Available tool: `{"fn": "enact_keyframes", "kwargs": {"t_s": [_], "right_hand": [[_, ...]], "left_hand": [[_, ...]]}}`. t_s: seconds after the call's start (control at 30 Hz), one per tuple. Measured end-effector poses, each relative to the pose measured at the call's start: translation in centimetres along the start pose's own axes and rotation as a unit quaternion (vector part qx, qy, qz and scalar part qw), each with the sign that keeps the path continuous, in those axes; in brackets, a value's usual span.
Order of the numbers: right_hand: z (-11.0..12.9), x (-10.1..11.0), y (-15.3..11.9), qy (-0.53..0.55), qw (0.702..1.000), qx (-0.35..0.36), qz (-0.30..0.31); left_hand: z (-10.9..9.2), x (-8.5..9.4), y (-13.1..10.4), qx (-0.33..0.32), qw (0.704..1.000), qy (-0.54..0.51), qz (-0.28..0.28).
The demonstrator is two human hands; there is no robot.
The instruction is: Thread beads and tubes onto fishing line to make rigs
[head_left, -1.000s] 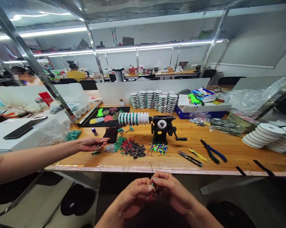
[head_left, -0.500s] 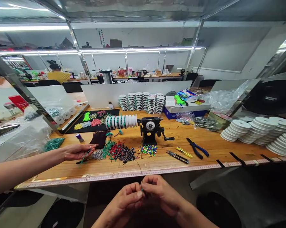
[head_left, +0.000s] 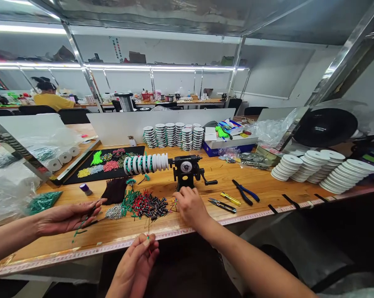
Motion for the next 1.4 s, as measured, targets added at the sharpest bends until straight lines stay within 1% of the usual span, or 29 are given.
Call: {"fn": "enact_keyframes", "kwargs": {"t_s": [0.1, 0.2, 0.27, 0.33, 0.43, 0.5, 0.57, 0.63, 0.67, 0.8, 0.87, 0.93, 1.03, 1.17, 1.23, 1.27, 1.3, 1.33, 1.37, 1.4], "right_hand": [[1.4, -1.6, 1.6, -0.034, 0.998, 0.048, 0.011], [2.0, -1.8, 2.1, -0.045, 0.996, 0.078, 0.010], [2.1, -1.3, 1.7, -0.044, 0.995, 0.087, 0.003], [2.1, -0.3, 1.0, -0.038, 0.996, 0.086, -0.008], [2.5, 2.0, -0.7, -0.028, 0.997, 0.073, -0.027], [3.3, 3.9, -2.0, 0.018, 0.997, 0.058, -0.050], [4.2, 5.8, -3.5, 0.098, 0.992, 0.038, -0.075], [5.2, 7.1, -4.9, 0.162, 0.982, 0.028, -0.090], [5.7, 7.4, -5.5, 0.169, 0.981, 0.029, -0.092], [7.2, 8.0, -7.1, 0.117, 0.985, 0.071, -0.107], [7.5, 8.0, -7.4, 0.087, 0.984, 0.101, -0.117], [7.7, 8.1, -7.7, 0.063, 0.982, 0.131, -0.123], [7.9, 8.5, -8.0, 0.041, 0.977, 0.166, -0.125], [7.9, 8.9, -8.3, 0.038, 0.971, 0.206, -0.115], [8.0, 9.0, -8.4, 0.047, 0.963, 0.237, -0.119], [7.9, 9.2, -8.5, 0.067, 0.957, 0.248, -0.131], [7.4, 9.4, -8.4, 0.100, 0.954, 0.243, -0.145], [6.4, 9.5, -8.1, 0.147, 0.952, 0.219, -0.157], [5.1, 9.3, -7.7, 0.201, 0.949, 0.176, -0.164], [3.6, 8.6, -7.1, 0.256, 0.946, 0.118, -0.161]], "left_hand": [[-0.5, 0.4, -0.5, 0.019, 0.999, -0.032, -0.034], [-1.0, 0.6, -0.7, 0.027, 0.997, -0.049, -0.043], [-1.5, 0.8, -0.6, 0.021, 0.997, -0.059, -0.043], [-1.5, 1.0, -0.2, 0.023, 0.996, -0.074, -0.043], [-0.8, 1.0, 0.4, 0.045, 0.993, -0.099, -0.037], [0.0, 0.4, 0.9, 0.061, 0.992, -0.107, -0.021], [0.8, -0.7, 1.5, 0.077, 0.991, -0.105, 0.001], [1.7, -2.0, 2.0, 0.093, 0.990, -0.100, 0.025], [2.2, -2.7, 2.2, 0.102, 0.989, -0.098, 0.036], [4.0, -5.2, 2.8, 0.142, 0.984, -0.083, 0.072], [4.4, -6.2, 2.8, 0.154, 0.981, -0.076, 0.087], [4.6, -6.9, 2.7, 0.161, 0.980, -0.072, 0.097], [5.0, -7.2, 2.6, 0.178, 0.976, -0.066, 0.108], [5.5, -7.3, 2.6, 0.200, 0.971, -0.056, 0.115], [5.6, -7.4, 2.6, 0.206, 0.970, -0.049, 0.118], [5.5, -7.5, 2.5, 0.209, 0.969, -0.045, 0.120], [5.4, -7.6, 2.5, 0.210, 0.969, -0.041, 0.122], [5.3, -7.7, 2.5, 0.210, 0.969, -0.038, 0.122], [5.1, -7.7, 2.5, 0.209, 0.970, -0.035, 0.121], [4.9, -7.6, 2.5, 0.208, 0.970, -0.031, 0.120]]}}
Point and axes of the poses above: each hand's wrist, its own y-axis towards the middle knuckle, its own x-axis out of the back of the hand, z = x × y, the point moved 10 cm from there along y, towards the middle knuckle, and after that the axes turned 5 degrees about y, right-handed, at the moved point
